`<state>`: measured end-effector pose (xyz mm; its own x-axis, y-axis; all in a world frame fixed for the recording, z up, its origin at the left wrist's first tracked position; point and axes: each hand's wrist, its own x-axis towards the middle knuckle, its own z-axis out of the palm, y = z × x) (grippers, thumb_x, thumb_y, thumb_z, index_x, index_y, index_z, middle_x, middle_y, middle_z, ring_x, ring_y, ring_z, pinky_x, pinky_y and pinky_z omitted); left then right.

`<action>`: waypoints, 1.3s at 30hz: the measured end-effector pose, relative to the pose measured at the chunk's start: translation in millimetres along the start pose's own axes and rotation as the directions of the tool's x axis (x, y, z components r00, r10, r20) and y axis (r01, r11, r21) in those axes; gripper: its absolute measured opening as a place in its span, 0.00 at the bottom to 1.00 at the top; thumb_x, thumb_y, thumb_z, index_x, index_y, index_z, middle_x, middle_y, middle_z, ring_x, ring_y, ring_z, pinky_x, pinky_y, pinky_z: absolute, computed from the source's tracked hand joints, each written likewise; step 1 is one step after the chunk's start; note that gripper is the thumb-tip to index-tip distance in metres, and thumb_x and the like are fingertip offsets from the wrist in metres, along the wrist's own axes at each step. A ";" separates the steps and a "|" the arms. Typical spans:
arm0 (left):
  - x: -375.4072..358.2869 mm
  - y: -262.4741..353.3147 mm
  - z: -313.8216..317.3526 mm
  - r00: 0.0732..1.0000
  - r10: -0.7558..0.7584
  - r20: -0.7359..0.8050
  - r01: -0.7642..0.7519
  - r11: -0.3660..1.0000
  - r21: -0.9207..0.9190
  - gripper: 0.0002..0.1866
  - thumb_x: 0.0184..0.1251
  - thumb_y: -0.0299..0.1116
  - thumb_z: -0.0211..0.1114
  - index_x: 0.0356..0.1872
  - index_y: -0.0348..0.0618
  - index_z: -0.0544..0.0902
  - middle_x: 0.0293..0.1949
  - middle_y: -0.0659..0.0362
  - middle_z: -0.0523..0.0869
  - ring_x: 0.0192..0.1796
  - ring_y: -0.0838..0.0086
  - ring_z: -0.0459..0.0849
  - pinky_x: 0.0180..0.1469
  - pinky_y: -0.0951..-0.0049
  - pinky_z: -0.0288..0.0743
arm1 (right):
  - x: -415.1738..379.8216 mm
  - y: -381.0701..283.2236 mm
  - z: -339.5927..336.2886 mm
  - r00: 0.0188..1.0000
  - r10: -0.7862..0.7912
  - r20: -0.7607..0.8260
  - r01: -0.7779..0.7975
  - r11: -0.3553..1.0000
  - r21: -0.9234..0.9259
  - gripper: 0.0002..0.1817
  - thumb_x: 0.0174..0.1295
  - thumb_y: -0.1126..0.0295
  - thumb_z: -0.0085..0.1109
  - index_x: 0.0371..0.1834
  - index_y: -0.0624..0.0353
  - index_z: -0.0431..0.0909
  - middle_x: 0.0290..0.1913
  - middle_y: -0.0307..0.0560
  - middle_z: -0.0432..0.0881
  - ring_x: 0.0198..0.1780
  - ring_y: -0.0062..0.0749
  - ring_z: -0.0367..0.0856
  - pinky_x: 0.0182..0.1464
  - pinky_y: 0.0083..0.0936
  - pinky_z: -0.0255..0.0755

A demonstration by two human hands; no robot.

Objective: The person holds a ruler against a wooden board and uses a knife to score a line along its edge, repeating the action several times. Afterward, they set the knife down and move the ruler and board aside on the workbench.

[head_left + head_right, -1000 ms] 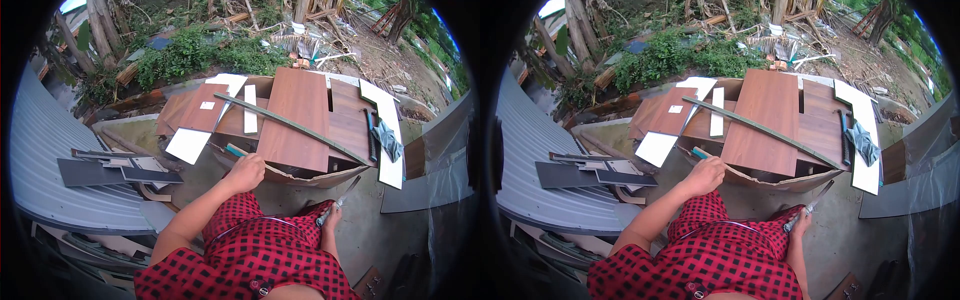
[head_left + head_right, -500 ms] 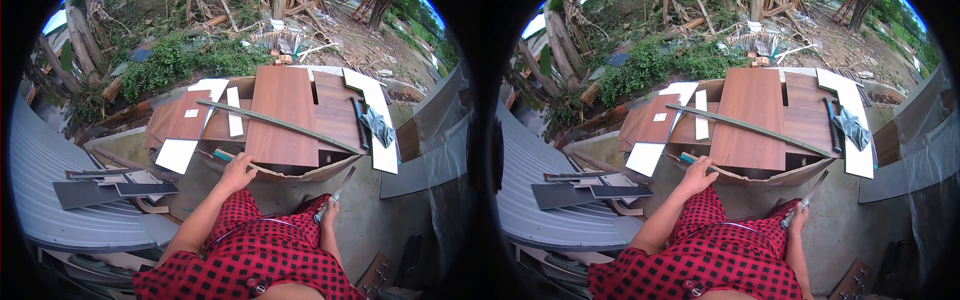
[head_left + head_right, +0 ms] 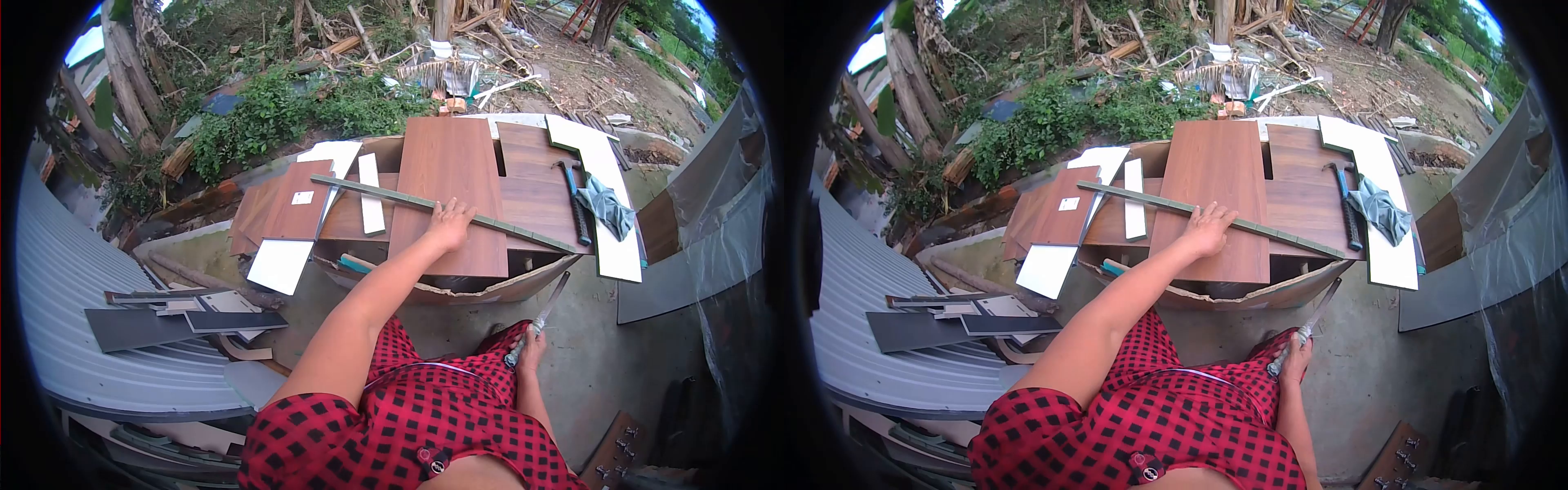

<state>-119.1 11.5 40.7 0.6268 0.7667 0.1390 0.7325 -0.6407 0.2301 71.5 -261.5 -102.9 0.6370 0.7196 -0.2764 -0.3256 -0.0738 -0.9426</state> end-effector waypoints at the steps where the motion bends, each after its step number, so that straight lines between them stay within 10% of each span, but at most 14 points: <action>1: 4.7 -0.5 0.9 0.996 -0.040 0.076 0.038 0.999 0.029 0.29 0.57 0.32 0.60 0.63 0.49 0.68 0.60 0.50 0.70 0.67 0.57 0.62 0.69 0.45 0.50 | -0.3 -0.6 0.0 1.000 -0.001 0.002 0.001 1.000 0.002 0.09 0.66 0.64 0.52 0.39 0.56 0.67 0.20 0.41 0.73 0.14 0.25 0.70 0.17 0.21 0.67; 10: 23.3 -9.9 15.2 0.994 0.061 -0.089 -0.051 0.993 0.110 0.15 0.57 0.28 0.54 0.46 0.51 0.78 0.45 0.55 0.77 0.54 0.61 0.74 0.53 0.52 0.65 | 1.6 -2.4 0.5 1.000 -0.012 0.006 0.012 1.000 0.015 0.10 0.65 0.62 0.53 0.37 0.55 0.67 0.19 0.41 0.73 0.14 0.25 0.71 0.16 0.21 0.66; 22: -26.7 -37.6 -16.6 0.863 0.404 -0.304 -0.407 0.912 0.056 0.19 0.54 0.28 0.63 0.49 0.55 0.75 0.34 0.58 0.72 0.42 0.61 0.74 0.43 0.60 0.67 | 4.3 1.1 2.7 1.000 0.010 0.026 -0.010 1.000 0.020 0.09 0.66 0.64 0.52 0.39 0.56 0.66 0.20 0.41 0.73 0.13 0.26 0.71 0.16 0.21 0.67; 39: -52.2 -57.4 0.4 0.992 0.074 -0.102 -0.071 0.997 0.035 0.15 0.52 0.36 0.65 0.42 0.50 0.77 0.40 0.57 0.77 0.49 0.63 0.75 0.50 0.60 0.66 | -3.4 -2.6 0.9 1.000 0.009 0.030 -0.009 1.000 0.004 0.10 0.66 0.61 0.53 0.37 0.54 0.67 0.20 0.40 0.75 0.14 0.24 0.72 0.15 0.19 0.67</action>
<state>-193.7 8.2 19.9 0.6491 0.7172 0.2534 0.6949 -0.6946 0.1860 69.5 -263.1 -99.3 0.6130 0.7391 -0.2794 -0.3344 -0.0777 -0.9392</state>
